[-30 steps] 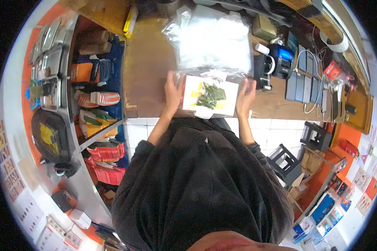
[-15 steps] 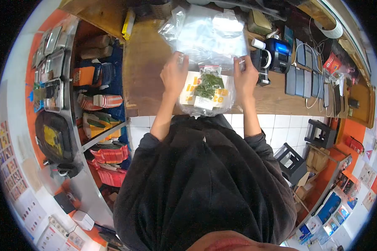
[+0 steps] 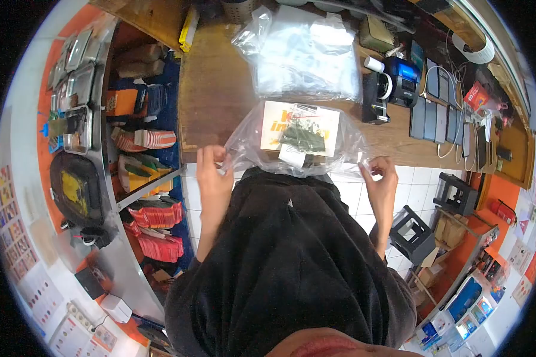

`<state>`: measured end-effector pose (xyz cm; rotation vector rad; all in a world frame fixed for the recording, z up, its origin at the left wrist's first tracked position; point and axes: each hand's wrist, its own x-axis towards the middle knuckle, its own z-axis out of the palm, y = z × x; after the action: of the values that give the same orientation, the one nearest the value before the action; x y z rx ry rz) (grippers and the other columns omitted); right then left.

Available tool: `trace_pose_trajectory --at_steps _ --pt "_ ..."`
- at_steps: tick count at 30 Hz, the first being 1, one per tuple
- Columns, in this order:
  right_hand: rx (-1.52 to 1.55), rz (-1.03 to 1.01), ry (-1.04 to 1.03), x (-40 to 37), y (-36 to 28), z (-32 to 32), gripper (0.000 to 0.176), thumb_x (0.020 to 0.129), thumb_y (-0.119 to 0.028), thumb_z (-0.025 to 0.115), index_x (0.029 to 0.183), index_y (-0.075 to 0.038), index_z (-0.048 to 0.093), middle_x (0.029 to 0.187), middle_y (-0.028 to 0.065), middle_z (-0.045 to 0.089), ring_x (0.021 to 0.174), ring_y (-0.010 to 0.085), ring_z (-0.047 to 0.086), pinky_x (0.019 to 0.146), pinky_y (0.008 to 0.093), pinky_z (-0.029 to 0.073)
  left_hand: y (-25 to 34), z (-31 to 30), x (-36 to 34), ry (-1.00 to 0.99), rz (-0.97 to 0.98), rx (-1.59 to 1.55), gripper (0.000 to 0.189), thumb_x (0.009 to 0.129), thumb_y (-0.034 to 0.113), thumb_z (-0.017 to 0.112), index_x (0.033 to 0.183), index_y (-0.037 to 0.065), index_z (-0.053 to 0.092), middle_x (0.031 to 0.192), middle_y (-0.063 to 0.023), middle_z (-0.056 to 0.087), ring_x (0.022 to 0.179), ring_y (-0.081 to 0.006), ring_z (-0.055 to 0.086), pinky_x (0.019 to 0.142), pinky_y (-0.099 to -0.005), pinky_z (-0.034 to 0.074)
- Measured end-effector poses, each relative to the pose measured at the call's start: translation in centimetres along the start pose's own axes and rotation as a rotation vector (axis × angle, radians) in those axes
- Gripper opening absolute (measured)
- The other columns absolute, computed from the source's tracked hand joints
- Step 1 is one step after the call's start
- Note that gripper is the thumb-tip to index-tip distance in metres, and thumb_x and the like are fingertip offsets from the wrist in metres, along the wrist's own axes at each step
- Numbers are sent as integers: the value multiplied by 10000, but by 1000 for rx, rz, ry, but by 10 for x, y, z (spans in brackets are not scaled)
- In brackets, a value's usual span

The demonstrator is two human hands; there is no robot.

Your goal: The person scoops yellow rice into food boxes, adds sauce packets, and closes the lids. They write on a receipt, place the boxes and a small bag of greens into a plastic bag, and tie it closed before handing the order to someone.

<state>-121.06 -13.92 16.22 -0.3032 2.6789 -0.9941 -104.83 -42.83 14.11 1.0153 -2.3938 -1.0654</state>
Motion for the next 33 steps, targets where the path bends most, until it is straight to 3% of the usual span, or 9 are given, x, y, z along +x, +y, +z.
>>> trace_pose_trajectory --at_steps 4,8,10,14,18,22,26,31,33 --pt "656 -14 -225 0 -27 13 146 848 -130 688 897 4 652 933 78 662 827 140 609 735 264 463 27 -16 8 -361 47 -107 171 805 105 678 924 3 607 877 -149 624 844 -280 613 740 -350 465" --pt "564 -158 -542 18 -26 54 194 862 -145 678 984 3 654 926 73 681 854 134 621 750 293 483 16 13 7 -836 228 -155 234 857 217 651 914 -9 629 881 -184 659 834 -317 644 744 -375 478" --pt "509 -64 -798 6 -28 76 186 892 -141 626 989 18 636 905 133 685 857 231 655 743 372 513 17 17 3 -1083 218 -115 232 883 214 617 931 -12 638 879 -174 678 830 -309 659 744 -353 486" --pt "-104 -367 -659 7 -18 116 209 904 -127 549 976 63 595 899 302 615 852 454 602 734 496 488 23 9 15 -1160 119 -328 228 919 198 582 997 -5 650 980 -159 694 914 -240 673 804 -316 490" --pt "-152 -405 -793 0 -18 97 228 914 -154 547 950 62 609 823 256 643 793 409 634 718 466 500 45 -24 37 -1037 96 -885 350 941 167 560 1204 -63 545 1129 -156 654 1054 -202 622 961 -345 451" --pt "207 -37 -505 16 -34 1 244 919 -216 609 963 19 661 768 100 707 676 106 646 637 257 499 39 -29 36 -841 138 -865 360 991 202 463 1217 -68 537 1142 -180 644 1036 -216 630 968 -320 435" --pt "792 -230 -268 39 -75 -28 269 980 -198 493 1020 45 605 804 146 696 668 167 659 715 284 507 63 -25 54 -604 51 -979 482 1022 318 369 1181 -97 555 1125 -201 642 950 -240 654 872 -314 477" --pt "868 -325 -26 41 -92 -36 372 991 -207 471 1208 91 527 925 193 689 717 186 678 746 317 530 96 -36 62 -595 211 -951 555 1022 375 308 1225 -103 505 1171 -228 615 935 -307 669 843 -363 515" --pt "965 -305 15 44 -87 -34 332 975 -152 502 1198 91 538 988 226 676 748 217 689 703 290 549 96 -47 61 -650 52 -1040 569 1023 381 292 1268 -103 464 1235 -230 577 954 -313 667 829 -359 525"
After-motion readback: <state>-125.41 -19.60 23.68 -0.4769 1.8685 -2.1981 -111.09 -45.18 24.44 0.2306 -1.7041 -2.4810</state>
